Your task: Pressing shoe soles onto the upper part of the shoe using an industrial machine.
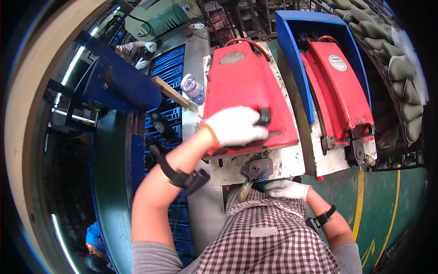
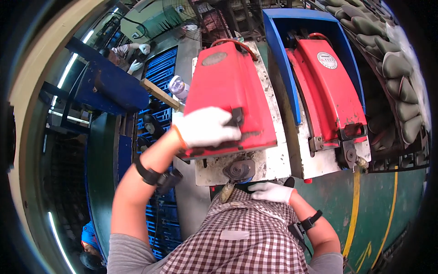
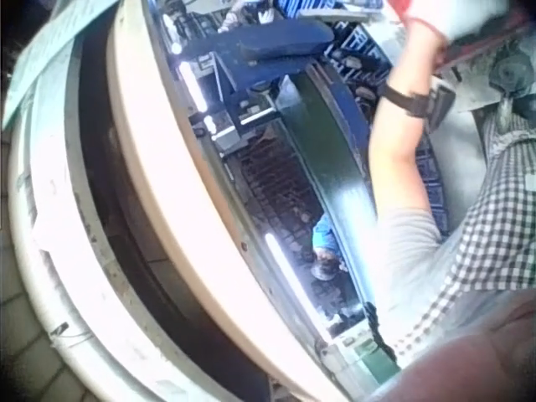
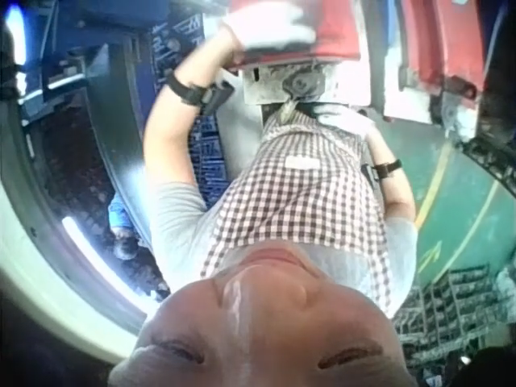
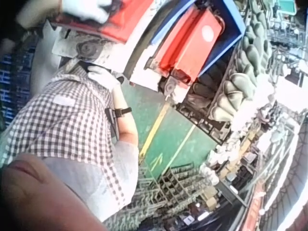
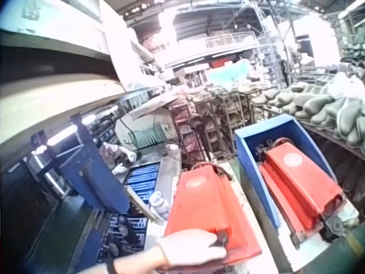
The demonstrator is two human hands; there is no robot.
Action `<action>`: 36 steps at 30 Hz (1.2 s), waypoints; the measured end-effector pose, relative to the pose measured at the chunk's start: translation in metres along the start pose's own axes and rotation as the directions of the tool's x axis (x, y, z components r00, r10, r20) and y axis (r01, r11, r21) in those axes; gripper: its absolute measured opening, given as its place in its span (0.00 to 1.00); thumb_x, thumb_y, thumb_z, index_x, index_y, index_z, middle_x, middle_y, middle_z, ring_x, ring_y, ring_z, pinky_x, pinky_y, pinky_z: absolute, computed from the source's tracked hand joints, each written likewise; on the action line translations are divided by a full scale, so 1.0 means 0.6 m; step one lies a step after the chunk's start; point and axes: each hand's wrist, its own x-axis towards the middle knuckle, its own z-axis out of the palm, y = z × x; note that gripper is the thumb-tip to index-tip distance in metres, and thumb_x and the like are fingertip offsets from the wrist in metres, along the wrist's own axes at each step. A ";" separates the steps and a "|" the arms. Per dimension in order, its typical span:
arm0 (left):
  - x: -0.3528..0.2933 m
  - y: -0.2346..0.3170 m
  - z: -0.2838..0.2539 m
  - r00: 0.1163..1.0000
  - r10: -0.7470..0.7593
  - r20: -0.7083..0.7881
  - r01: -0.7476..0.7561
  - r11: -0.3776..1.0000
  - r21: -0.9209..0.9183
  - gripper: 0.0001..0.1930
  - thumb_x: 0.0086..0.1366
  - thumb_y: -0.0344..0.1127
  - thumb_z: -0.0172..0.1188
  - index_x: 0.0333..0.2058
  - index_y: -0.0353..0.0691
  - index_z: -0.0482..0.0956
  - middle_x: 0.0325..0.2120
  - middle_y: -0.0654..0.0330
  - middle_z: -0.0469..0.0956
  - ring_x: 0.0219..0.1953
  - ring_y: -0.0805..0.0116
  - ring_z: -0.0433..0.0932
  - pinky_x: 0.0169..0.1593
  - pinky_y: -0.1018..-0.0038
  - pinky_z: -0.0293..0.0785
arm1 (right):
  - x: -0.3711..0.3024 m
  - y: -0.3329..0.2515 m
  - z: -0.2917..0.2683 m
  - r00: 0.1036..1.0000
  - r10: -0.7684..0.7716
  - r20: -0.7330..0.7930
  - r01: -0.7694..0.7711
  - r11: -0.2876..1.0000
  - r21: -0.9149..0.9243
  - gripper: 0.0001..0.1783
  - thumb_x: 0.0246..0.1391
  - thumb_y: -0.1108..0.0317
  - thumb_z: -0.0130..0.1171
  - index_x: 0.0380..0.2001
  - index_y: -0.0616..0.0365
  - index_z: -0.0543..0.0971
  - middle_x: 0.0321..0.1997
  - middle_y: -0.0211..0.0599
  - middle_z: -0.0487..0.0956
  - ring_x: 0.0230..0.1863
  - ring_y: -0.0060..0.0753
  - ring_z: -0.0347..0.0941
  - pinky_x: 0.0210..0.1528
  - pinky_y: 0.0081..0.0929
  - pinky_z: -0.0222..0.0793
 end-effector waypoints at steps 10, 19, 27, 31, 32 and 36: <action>0.038 -0.054 0.232 0.987 -0.095 -0.130 0.116 0.979 0.169 0.27 0.67 0.61 0.58 0.33 0.37 0.85 0.26 0.44 0.83 0.30 0.43 0.84 0.39 0.51 0.80 | 0.136 -0.016 0.046 0.858 -0.126 0.497 -0.314 0.638 0.704 0.30 0.73 0.56 0.54 0.71 0.57 0.65 0.73 0.42 0.69 0.75 0.44 0.63 0.73 0.47 0.62; 0.033 -0.052 0.232 0.982 -0.152 -0.115 0.169 0.973 0.157 0.28 0.68 0.62 0.57 0.35 0.38 0.85 0.25 0.45 0.83 0.30 0.44 0.84 0.39 0.52 0.79 | 0.098 -0.010 0.031 0.945 0.159 0.286 -0.322 0.615 0.720 0.08 0.68 0.61 0.63 0.38 0.50 0.76 0.38 0.27 0.79 0.38 0.26 0.78 0.46 0.26 0.75; 0.033 -0.033 0.232 0.973 -0.175 -0.151 0.200 0.964 0.173 0.30 0.68 0.64 0.57 0.32 0.38 0.84 0.23 0.47 0.82 0.29 0.44 0.83 0.38 0.53 0.78 | -0.193 0.000 -0.152 0.841 -0.061 -0.537 0.177 0.970 0.167 0.14 0.67 0.66 0.58 0.53 0.58 0.81 0.42 0.33 0.82 0.37 0.22 0.78 0.37 0.23 0.75; 0.030 -0.024 0.240 0.964 -0.163 -0.210 0.196 0.970 0.146 0.31 0.66 0.66 0.59 0.29 0.38 0.83 0.22 0.47 0.80 0.27 0.45 0.82 0.36 0.54 0.78 | -0.343 0.038 -0.224 0.012 -0.483 -0.875 0.024 0.875 -0.483 0.10 0.65 0.76 0.54 0.47 0.65 0.80 0.46 0.38 0.80 0.49 0.33 0.75 0.55 0.33 0.71; 0.031 -0.021 0.240 0.958 -0.151 -0.244 0.191 0.971 0.146 0.30 0.66 0.66 0.59 0.28 0.39 0.83 0.21 0.47 0.80 0.27 0.46 0.82 0.35 0.54 0.77 | -0.388 0.077 -0.255 -0.155 -0.488 -0.859 -0.200 0.867 -0.457 0.10 0.67 0.73 0.54 0.46 0.64 0.81 0.48 0.46 0.81 0.51 0.42 0.77 0.57 0.39 0.72; 0.028 -0.026 0.269 0.778 -0.057 -0.626 0.035 0.998 -0.047 0.14 0.63 0.49 0.67 0.27 0.45 0.85 0.26 0.53 0.82 0.30 0.50 0.84 0.34 0.61 0.79 | -0.437 0.113 -0.276 -0.118 -0.071 -0.990 -0.641 0.767 0.021 0.24 0.68 0.51 0.49 0.45 0.61 0.82 0.49 0.63 0.82 0.53 0.64 0.79 0.56 0.50 0.73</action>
